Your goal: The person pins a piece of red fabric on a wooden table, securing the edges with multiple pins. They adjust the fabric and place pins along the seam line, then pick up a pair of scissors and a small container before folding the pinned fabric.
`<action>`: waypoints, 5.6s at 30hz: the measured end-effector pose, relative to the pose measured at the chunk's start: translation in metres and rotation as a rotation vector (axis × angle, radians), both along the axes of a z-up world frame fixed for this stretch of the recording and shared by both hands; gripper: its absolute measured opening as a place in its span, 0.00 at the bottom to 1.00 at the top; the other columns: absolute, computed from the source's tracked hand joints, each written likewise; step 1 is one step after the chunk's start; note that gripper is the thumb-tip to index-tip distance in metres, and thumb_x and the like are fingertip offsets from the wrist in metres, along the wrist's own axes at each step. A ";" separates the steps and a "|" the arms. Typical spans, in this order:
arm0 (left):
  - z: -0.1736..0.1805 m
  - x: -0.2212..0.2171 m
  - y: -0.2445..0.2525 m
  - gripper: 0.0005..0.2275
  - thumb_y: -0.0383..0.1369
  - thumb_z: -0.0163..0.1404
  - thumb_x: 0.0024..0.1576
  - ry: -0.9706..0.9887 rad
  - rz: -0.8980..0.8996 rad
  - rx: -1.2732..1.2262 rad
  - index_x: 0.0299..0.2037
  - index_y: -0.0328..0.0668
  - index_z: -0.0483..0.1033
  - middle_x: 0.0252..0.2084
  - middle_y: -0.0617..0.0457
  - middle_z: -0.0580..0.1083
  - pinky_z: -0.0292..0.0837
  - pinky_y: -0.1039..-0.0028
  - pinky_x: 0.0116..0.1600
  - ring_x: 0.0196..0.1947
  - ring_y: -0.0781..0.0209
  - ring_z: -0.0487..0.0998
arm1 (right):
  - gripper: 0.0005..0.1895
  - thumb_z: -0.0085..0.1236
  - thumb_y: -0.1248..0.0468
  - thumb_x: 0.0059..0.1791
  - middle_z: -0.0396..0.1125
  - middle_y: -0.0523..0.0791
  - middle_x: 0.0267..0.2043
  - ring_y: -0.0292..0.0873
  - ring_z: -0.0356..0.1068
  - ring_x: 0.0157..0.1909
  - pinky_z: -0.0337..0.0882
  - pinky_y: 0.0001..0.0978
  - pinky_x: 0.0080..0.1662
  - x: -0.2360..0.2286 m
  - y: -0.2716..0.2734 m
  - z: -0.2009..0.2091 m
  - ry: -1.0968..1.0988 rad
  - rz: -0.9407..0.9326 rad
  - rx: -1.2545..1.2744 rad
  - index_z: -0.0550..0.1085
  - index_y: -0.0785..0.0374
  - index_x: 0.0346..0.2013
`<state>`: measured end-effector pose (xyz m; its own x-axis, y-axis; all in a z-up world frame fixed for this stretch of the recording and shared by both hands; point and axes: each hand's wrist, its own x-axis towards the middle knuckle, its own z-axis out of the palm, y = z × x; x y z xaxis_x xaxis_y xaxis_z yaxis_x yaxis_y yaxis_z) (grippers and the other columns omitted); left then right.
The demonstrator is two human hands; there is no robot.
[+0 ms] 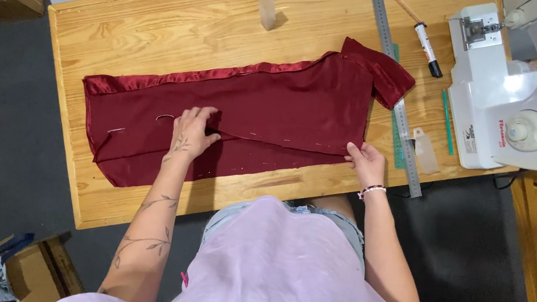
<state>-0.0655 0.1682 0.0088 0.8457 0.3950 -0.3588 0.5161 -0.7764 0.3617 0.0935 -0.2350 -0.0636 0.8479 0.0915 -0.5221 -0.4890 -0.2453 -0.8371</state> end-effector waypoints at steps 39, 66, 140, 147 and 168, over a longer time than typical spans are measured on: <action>0.043 -0.010 -0.084 0.13 0.41 0.55 0.57 0.161 -0.148 -0.138 0.51 0.52 0.78 0.49 0.51 0.77 0.69 0.62 0.58 0.56 0.52 0.75 | 0.21 0.67 0.43 0.44 0.76 0.39 0.40 0.42 0.75 0.46 0.73 0.35 0.48 0.002 -0.030 -0.019 -0.153 0.120 -0.547 0.80 0.47 0.45; -0.035 -0.087 0.053 0.26 0.20 0.54 0.50 -0.211 0.186 0.478 0.62 0.45 0.71 0.54 0.45 0.75 0.71 0.57 0.59 0.56 0.49 0.76 | 0.20 0.66 0.49 0.50 0.74 0.43 0.39 0.40 0.74 0.37 0.72 0.33 0.43 0.004 -0.047 -0.065 -0.212 0.142 -0.434 0.77 0.55 0.51; -0.108 0.381 -0.052 0.27 0.26 0.63 0.48 -0.258 0.539 0.120 0.59 0.60 0.73 0.64 0.51 0.68 0.63 0.63 0.70 0.69 0.47 0.61 | 0.18 0.60 0.62 0.45 0.65 0.45 0.50 0.48 0.68 0.56 0.67 0.39 0.61 0.212 -0.073 -0.020 -0.689 0.289 -0.584 0.77 0.51 0.50; -0.089 0.382 -0.072 0.16 0.28 0.61 0.52 -0.319 0.529 -0.003 0.48 0.61 0.76 0.51 0.54 0.74 0.69 0.65 0.64 0.62 0.52 0.68 | 0.14 0.59 0.62 0.48 0.65 0.45 0.49 0.48 0.68 0.57 0.68 0.39 0.61 0.207 -0.069 0.002 -0.609 0.319 -0.573 0.77 0.53 0.49; -0.059 0.356 -0.118 0.20 0.20 0.59 0.54 -0.943 0.875 -0.681 0.53 0.51 0.70 0.49 0.50 0.74 0.71 0.67 0.61 0.52 0.56 0.75 | 0.14 0.63 0.54 0.49 0.68 0.41 0.47 0.48 0.69 0.57 0.70 0.40 0.58 0.300 0.144 -0.024 -0.617 0.590 -0.419 0.75 0.51 0.48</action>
